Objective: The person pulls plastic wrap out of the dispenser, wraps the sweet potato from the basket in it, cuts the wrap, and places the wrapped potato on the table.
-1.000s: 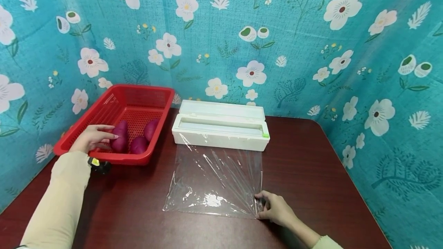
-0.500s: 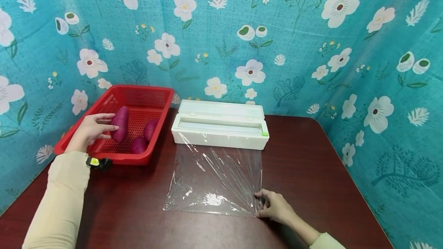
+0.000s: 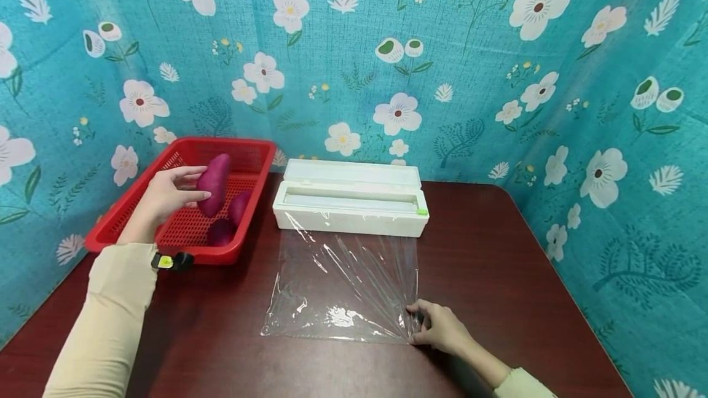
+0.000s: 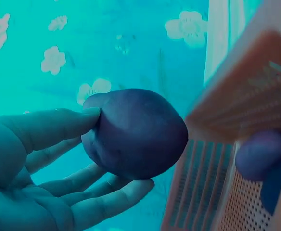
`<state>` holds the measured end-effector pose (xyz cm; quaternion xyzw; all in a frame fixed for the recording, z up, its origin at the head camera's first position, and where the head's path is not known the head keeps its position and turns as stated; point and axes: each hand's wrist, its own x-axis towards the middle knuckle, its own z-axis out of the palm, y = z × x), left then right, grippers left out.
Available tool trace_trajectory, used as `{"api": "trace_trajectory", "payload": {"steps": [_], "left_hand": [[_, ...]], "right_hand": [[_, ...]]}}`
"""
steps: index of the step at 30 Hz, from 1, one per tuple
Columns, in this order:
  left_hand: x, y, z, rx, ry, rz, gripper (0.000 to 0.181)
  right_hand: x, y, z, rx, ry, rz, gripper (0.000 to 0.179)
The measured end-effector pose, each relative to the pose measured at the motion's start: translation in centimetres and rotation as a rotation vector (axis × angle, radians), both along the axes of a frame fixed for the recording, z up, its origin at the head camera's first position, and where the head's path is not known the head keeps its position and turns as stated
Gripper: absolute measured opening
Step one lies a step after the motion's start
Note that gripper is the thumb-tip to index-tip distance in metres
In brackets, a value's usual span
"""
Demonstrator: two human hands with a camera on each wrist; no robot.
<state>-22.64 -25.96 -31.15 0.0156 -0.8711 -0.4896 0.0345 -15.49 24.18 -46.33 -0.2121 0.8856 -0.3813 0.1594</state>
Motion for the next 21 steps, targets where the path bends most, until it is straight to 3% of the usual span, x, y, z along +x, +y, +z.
{"api": "trace_trajectory", "payload": {"steps": [13,21], "left_hand": [[0.0,5.5,-0.2,-0.107,0.087,-0.116,0.054],[0.8,9.6,-0.8,-0.135,0.131,-0.269,0.051]], "right_hand": [[0.1,0.0,-0.2,-0.008,-0.002,-0.024,0.050],[0.2,0.0,0.0,-0.008,-0.005,-0.027,0.051]]}}
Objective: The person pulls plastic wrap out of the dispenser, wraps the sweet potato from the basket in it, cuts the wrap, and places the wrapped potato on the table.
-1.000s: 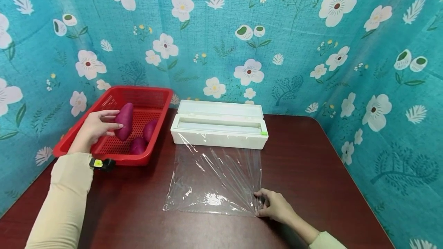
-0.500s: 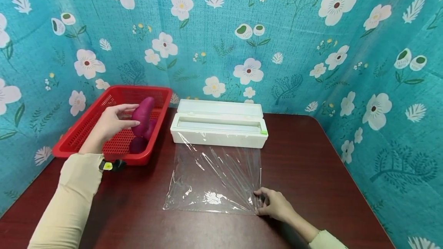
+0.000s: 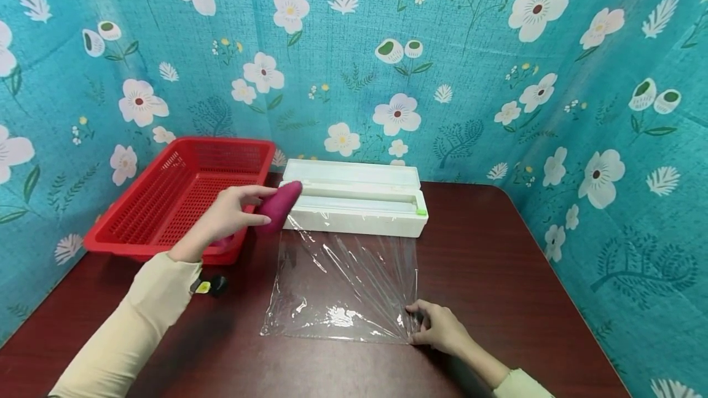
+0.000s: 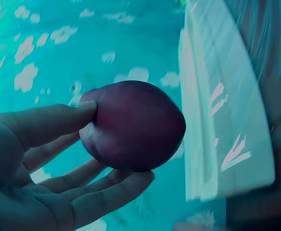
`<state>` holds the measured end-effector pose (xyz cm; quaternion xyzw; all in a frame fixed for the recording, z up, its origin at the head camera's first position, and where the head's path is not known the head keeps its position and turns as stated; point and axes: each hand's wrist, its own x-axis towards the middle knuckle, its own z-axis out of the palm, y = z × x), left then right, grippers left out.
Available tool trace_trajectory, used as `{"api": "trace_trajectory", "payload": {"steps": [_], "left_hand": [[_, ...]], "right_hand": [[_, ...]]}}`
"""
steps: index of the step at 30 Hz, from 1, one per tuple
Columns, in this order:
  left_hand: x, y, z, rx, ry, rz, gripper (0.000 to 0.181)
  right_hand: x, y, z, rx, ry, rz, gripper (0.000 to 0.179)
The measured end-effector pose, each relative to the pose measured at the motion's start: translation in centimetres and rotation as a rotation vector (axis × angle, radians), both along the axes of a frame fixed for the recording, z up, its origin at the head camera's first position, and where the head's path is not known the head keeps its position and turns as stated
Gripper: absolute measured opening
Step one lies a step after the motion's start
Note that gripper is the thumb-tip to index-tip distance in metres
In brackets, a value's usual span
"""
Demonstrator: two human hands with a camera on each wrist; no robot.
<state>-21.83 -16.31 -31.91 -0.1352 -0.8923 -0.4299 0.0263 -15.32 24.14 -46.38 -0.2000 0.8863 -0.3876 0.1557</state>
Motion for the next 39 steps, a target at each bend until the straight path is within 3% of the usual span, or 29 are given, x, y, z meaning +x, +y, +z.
{"api": "trace_trajectory", "payload": {"steps": [6,12,21,22,28,29,33,39], "left_hand": [[0.5,2.7,-0.9,-0.048,0.035,-0.172,0.048],[0.7,5.1,-2.8,-0.079,0.007,-0.391,0.047],[0.4,7.7,-5.9,-0.228,0.089,-0.589,0.042],[-0.1,7.8,-6.8,-0.243,0.111,-0.621,0.043],[-0.5,9.1,-7.6,-0.344,0.053,-0.749,0.044],[-0.1,9.4,-7.1,-0.352,0.019,-0.751,0.043],[-0.2,10.1,-7.9,-0.352,-0.028,-0.764,0.044],[-0.4,10.3,-8.5,-0.380,-0.039,-0.744,0.045]], "right_hand": [[0.0,0.0,0.0,0.003,0.005,-0.004,0.051],[0.1,-0.1,0.0,0.004,0.002,-0.009,0.051],[0.1,0.0,0.0,0.004,0.001,-0.004,0.051],[0.1,0.0,0.0,0.002,0.002,-0.005,0.051],[0.2,0.1,-0.1,0.002,0.015,-0.009,0.050],[0.2,0.1,-0.2,0.002,0.015,-0.010,0.050],[0.2,0.0,-0.2,0.007,0.016,-0.012,0.050],[0.2,0.0,-0.1,0.009,0.033,-0.015,0.050]]}}
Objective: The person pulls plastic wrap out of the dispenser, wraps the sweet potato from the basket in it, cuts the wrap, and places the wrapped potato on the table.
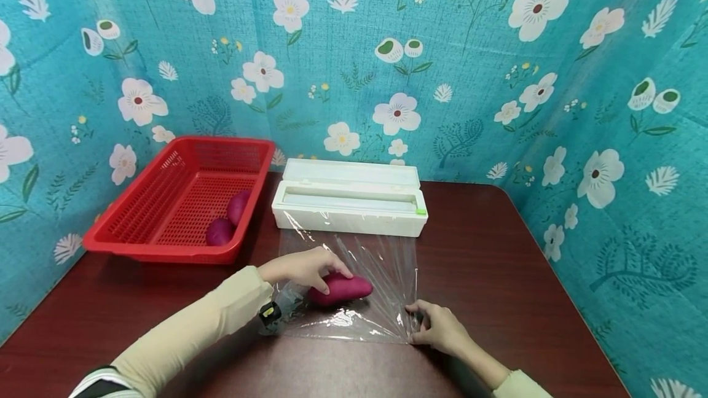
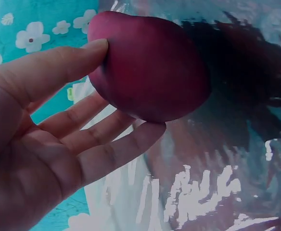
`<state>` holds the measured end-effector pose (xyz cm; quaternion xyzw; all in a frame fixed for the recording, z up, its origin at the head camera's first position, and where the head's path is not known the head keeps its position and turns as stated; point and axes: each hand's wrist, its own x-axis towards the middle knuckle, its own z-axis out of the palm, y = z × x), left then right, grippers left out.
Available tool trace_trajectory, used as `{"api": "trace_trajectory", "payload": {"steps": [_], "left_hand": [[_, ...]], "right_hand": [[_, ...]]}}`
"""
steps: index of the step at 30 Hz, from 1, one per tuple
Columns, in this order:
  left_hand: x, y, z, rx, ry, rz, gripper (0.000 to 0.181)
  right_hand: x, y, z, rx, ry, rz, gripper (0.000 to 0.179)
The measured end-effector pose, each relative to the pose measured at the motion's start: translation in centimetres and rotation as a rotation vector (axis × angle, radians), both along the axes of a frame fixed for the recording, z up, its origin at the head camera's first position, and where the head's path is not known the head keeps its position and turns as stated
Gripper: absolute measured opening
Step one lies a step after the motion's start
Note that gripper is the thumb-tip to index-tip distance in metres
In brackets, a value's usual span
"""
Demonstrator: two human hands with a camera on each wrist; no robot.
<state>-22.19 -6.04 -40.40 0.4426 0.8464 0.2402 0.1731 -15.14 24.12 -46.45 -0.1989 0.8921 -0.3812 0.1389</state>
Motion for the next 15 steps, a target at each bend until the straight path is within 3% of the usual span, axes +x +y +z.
{"api": "trace_trajectory", "payload": {"steps": [7,15], "left_hand": [[-0.2,-0.3,-1.0,0.012,-0.053,0.017,0.047],[-0.3,-0.4,-1.1,-0.059,-0.013,-0.018,0.045]], "right_hand": [[0.2,0.1,0.0,0.016,0.051,0.014,0.049],[0.2,-0.1,-0.1,0.018,0.065,0.005,0.048]]}}
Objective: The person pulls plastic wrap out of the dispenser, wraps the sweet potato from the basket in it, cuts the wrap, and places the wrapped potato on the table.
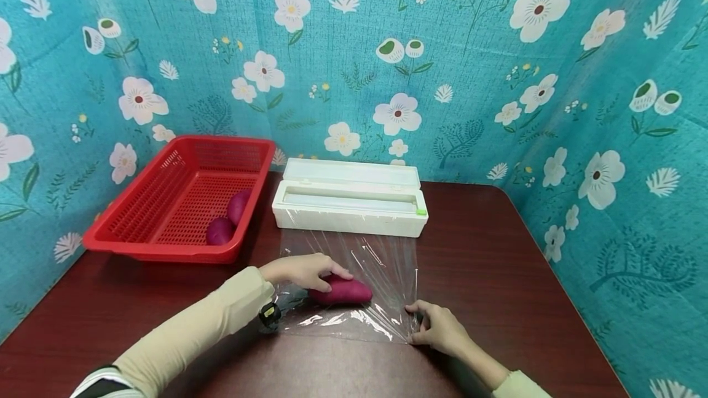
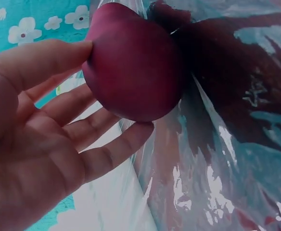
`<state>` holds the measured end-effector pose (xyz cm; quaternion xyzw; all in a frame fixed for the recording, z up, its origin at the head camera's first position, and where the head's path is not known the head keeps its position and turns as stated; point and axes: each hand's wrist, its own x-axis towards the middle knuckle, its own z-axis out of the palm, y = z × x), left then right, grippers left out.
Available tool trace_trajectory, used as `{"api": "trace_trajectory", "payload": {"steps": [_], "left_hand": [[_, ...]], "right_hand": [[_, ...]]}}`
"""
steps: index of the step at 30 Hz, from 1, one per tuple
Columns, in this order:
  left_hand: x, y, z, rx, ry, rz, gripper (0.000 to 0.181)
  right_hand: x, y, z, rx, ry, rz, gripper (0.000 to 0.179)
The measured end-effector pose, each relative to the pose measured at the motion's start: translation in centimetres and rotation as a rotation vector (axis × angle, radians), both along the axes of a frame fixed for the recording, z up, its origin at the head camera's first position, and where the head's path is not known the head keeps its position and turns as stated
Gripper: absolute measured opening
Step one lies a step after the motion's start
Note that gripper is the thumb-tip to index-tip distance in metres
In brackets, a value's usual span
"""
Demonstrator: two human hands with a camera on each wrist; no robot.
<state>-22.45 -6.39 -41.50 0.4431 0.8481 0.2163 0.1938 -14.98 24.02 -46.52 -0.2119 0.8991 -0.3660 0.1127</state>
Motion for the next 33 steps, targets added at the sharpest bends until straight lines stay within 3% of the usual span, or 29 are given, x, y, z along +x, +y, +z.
{"api": "trace_trajectory", "payload": {"steps": [7,12,15,18,21,24,29,33], "left_hand": [[0.1,-0.2,-0.1,-0.028,-0.013,0.011,0.048],[0.0,-0.7,-0.5,0.082,-0.051,0.074,0.055],[0.3,-1.4,-0.4,0.163,0.027,0.127,0.055],[1.1,-2.5,-0.1,0.182,0.150,0.240,0.045],[2.2,-3.9,0.5,0.123,0.225,0.386,0.030],[3.3,-5.3,0.8,-0.012,0.228,0.491,0.025],[5.4,-7.1,0.2,-0.204,0.158,0.497,0.030],[7.1,-7.9,-0.5,-0.234,0.094,0.484,0.038]], "right_hand": [[-0.1,0.0,0.0,0.003,0.001,0.010,0.047],[-0.2,-0.1,0.1,-0.015,0.000,0.028,0.048],[-0.1,-0.2,0.2,-0.011,0.007,0.035,0.048],[0.0,-0.3,0.2,0.004,0.036,0.034,0.049],[0.1,-0.4,0.2,0.010,0.063,0.027,0.047],[0.2,-0.4,0.1,-0.009,0.073,0.011,0.045],[0.2,-0.4,0.0,-0.068,0.046,0.011,0.043],[0.1,-0.3,0.0,-0.107,0.012,0.038,0.038]]}}
